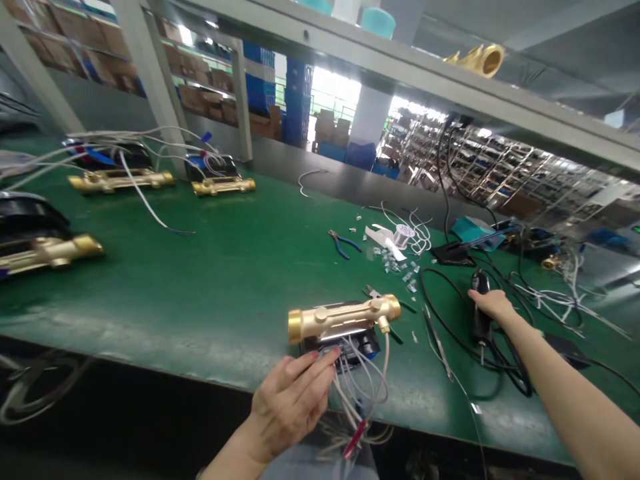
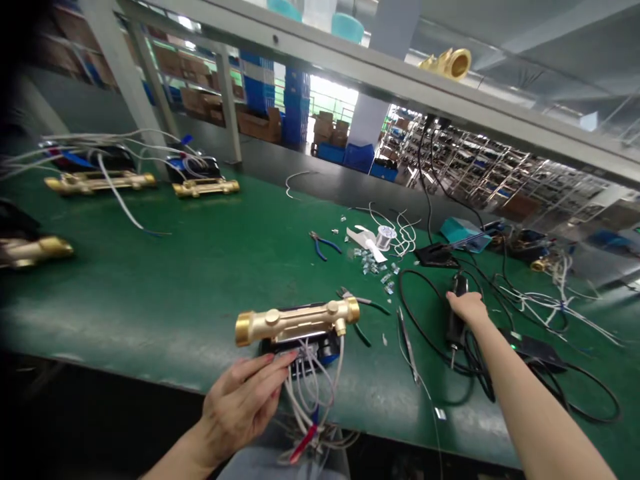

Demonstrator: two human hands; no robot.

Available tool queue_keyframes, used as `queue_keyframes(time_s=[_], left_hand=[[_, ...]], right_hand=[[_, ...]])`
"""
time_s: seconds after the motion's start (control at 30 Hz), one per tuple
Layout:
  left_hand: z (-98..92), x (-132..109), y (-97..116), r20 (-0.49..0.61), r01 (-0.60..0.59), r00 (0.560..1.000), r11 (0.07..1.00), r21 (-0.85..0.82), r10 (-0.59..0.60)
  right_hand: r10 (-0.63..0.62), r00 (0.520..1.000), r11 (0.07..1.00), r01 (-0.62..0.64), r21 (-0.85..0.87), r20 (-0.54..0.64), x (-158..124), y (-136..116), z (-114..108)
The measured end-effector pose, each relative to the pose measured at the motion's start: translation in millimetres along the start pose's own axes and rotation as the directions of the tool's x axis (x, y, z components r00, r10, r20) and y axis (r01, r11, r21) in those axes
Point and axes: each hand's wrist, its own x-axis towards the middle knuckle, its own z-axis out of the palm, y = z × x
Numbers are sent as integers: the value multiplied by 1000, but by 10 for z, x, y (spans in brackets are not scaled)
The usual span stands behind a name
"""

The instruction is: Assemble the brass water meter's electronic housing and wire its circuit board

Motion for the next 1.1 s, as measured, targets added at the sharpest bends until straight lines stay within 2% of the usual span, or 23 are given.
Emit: queue_keyframes(time_s=[0.1, 0.17, 0.27, 0.33, 0.4, 0.43, 0.47, 0.5, 0.53, 0.57, 0.63, 0.73, 0.8, 0.83, 0.87, 0.9, 0.97, 1.03, 1.1], left_hand=[[-13, 28, 13, 9, 10, 1000, 1000, -9, -10], [-14, 22, 11, -14, 6, 1000, 999, -32, -7], [-5, -16, -2, -46, -4, 999, 997, -75, 1], [3, -44, -15, -58, -5, 998, 994, -112, -2], [2, -56, -24, -68, -4, 998, 989, -147, -6], [-6, -55, -25, -71, -1, 997, 987, -160, -10], [-18, -50, -24, -68, 3, 998, 985, -172, -15], [-37, -42, -19, -60, 10, 998, 983, -183, -21], [-62, -35, -11, -51, 19, 998, 982, -189, -29], [-93, -32, 0, -44, 31, 998, 981, -190, -40], [-165, -47, 21, -43, 65, 996, 982, -178, -74], [-293, -125, 27, -74, 162, 982, 974, -158, -175], [-383, -179, 4, -74, 276, 954, 948, -156, -290], [-429, -189, -12, -55, 358, 927, 921, -155, -370], [-474, -179, -30, -15, 460, 884, 874, -159, -468], [-517, -146, -47, 43, 565, 823, 806, -175, -567], [-595, -3, -71, 205, 742, 669, 624, -243, -715], [-655, 222, -74, 392, 830, 551, 432, -353, -737], [-698, 470, -50, 570, 856, 494, 252, -452, -657]], right_hand=[[-100, 992, 983, 111, -145, 78, -21, -13, -18], [-189, 970, 949, 220, -225, 152, 31, -117, 17], [-336, 889, 863, 423, -278, 312, -24, -448, 200], [-426, 782, 792, 565, -231, 455, -236, -746, 395], [-496, 650, 727, 674, -135, 575, -537, -1036, 611], [-517, 563, 684, 725, -85, 644, -688, -1156, 715], [-505, 430, 592, 803, -62, 749, -822, -1250, 811], [-470, 359, 541, 839, -58, 806, -931, -1315, 897], [-449, 322, 519, 853, -50, 834, -1012, -1352, 970], [-426, 305, 507, 860, -55, 852, -1066, -1363, 1030], [-413, 337, 541, 838, -70, 846, -1115, -1330, 1107], [-415, 417, 639, 766, -67, 808, -1133, -1227, 1102], [-421, 501, 735, 677, -40, 756, -1156, -1157, 1024], [-416, 557, 788, 615, -21, 719, -1174, -1124, 969], [-399, 619, 842, 539, 3, 676, -1195, -1092, 908], [-371, 680, 892, 451, 38, 633, -1219, -1061, 847], [-288, 773, 957, 253, 142, 566, -1278, -1009, 741], [-200, 816, 962, 58, 268, 543, -1354, -973, 675], [-128, 829, 920, -105, 377, 544, -1451, -953, 650]])
